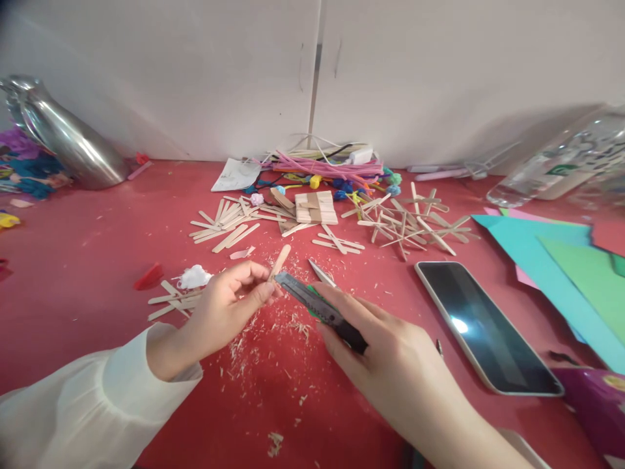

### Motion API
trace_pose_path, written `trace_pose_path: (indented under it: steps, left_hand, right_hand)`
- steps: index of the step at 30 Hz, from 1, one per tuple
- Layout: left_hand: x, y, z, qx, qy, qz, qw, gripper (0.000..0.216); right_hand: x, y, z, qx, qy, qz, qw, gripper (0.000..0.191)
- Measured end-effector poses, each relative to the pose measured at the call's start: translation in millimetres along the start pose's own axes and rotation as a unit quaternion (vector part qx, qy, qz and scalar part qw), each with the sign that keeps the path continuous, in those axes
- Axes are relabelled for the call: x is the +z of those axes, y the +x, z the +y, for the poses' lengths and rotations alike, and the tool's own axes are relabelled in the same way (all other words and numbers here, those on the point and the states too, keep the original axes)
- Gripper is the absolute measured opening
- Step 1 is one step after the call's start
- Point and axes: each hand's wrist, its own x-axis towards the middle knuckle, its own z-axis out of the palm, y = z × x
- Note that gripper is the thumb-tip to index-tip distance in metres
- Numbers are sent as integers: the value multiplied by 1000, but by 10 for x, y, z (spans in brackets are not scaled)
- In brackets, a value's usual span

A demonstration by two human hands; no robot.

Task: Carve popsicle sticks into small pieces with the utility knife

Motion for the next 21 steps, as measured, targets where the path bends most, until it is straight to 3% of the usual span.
trace_pose_path:
  steps: [8, 14, 21]
  left_hand:
    - [7, 16, -11, 76, 148, 60, 984, 10]
    - [34, 15, -31, 23, 56, 43, 997, 15]
    - [74, 16, -81, 33, 85, 65, 994, 16]
  right_hand:
    - [80, -48, -83, -6, 2, 22, 1000, 36]
    - [140, -85, -125, -101, -110, 85, 985, 36]
    - [152, -89, -160, -61, -22, 51, 997, 35]
